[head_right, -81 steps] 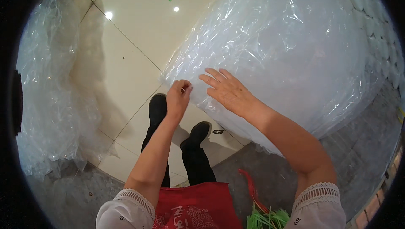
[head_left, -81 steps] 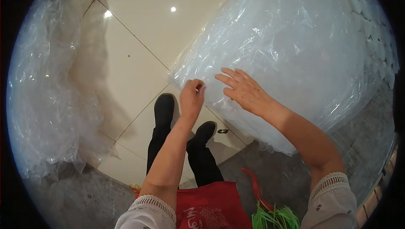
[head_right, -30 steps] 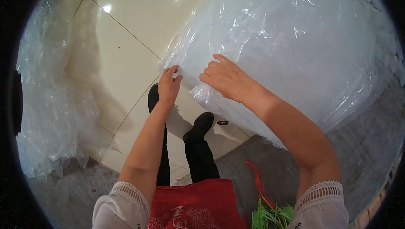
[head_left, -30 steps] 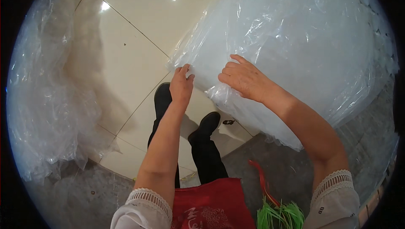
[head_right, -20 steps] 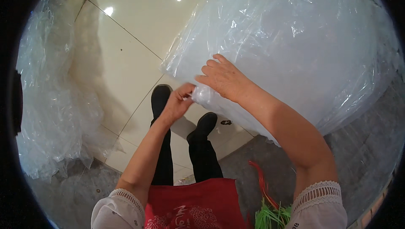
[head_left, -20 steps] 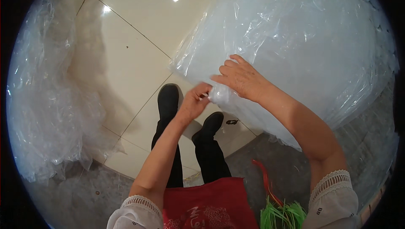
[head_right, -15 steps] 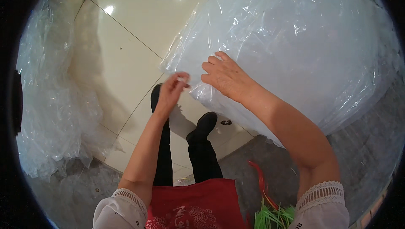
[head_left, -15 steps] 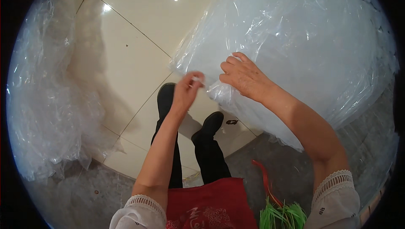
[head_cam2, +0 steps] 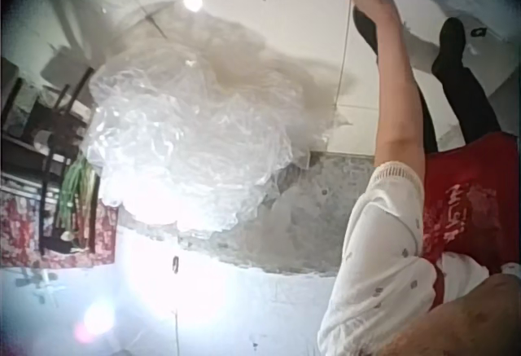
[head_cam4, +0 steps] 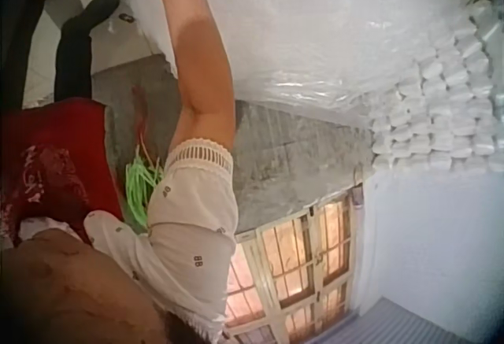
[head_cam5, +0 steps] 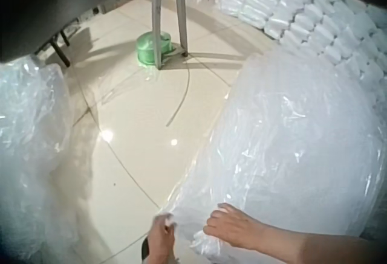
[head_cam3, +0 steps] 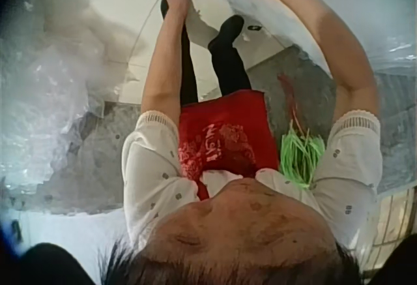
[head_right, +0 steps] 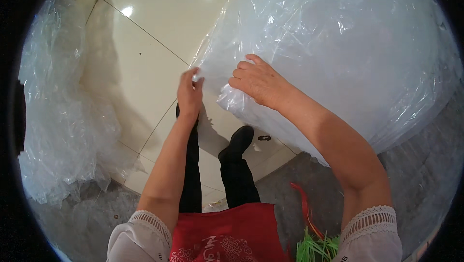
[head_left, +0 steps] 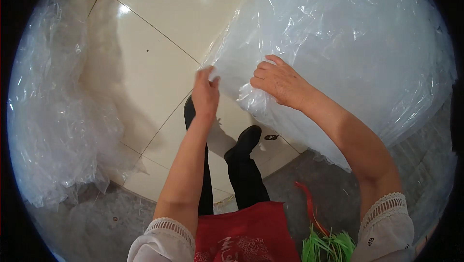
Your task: The person unfolds a large plastic bag, flattens and rolls it tightly on the floor by hand, and secures the roll by tying a plastic string around it.
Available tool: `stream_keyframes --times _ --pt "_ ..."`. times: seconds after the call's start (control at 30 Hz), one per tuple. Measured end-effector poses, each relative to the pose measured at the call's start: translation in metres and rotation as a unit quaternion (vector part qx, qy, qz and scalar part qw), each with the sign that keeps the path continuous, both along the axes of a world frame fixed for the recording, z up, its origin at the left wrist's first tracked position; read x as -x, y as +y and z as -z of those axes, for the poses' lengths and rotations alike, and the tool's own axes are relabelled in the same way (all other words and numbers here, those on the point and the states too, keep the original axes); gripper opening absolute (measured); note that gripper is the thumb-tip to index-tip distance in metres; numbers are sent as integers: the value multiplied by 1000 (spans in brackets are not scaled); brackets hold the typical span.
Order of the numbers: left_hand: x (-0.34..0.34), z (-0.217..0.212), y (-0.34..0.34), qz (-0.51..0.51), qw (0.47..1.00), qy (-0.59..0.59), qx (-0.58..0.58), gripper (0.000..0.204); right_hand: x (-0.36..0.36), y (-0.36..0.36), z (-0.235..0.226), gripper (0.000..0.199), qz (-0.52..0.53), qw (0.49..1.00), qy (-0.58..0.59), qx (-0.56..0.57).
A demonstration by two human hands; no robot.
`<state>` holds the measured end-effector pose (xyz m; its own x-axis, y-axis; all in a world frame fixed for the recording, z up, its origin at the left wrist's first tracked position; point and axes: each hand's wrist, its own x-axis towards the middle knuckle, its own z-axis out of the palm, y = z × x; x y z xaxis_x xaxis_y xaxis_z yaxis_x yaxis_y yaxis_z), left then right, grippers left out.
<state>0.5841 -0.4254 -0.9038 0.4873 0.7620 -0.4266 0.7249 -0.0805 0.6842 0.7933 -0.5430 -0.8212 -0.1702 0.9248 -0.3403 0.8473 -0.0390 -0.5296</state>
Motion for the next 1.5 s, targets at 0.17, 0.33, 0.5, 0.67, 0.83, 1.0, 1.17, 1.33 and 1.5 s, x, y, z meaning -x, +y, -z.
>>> stream_keyframes --times 0.17,0.33,0.5,0.67,0.83,1.0,1.17,1.33,1.5 --pt "12 13 -17 91 988 -6 121 24 9 2 4 31 22 999 -16 24" --pt "5 -4 -10 -1 875 -128 467 17 2 -5 3 30 -14 997 -38 58" --pt "28 69 41 82 993 49 64 28 20 15 4 15 20 998 -35 -47" --pt "15 8 4 153 916 -111 353 17 7 -3 7 26 34 997 -13 -70" --pt "18 16 46 109 936 -109 317 16 9 19 17 28 7 999 -16 -28" --pt "26 94 96 129 980 152 18 25 5 61 26 27 61 994 -7 -88" --pt "7 36 94 193 958 -40 206 18 17 53 42 21 144 975 -63 -158" --pt "66 9 206 233 958 163 48 23 69 56 -36 32 369 874 18 -316" --pt "-66 -49 106 189 973 -71 -111 40 48 -138 -105 49 648 724 -176 -159"
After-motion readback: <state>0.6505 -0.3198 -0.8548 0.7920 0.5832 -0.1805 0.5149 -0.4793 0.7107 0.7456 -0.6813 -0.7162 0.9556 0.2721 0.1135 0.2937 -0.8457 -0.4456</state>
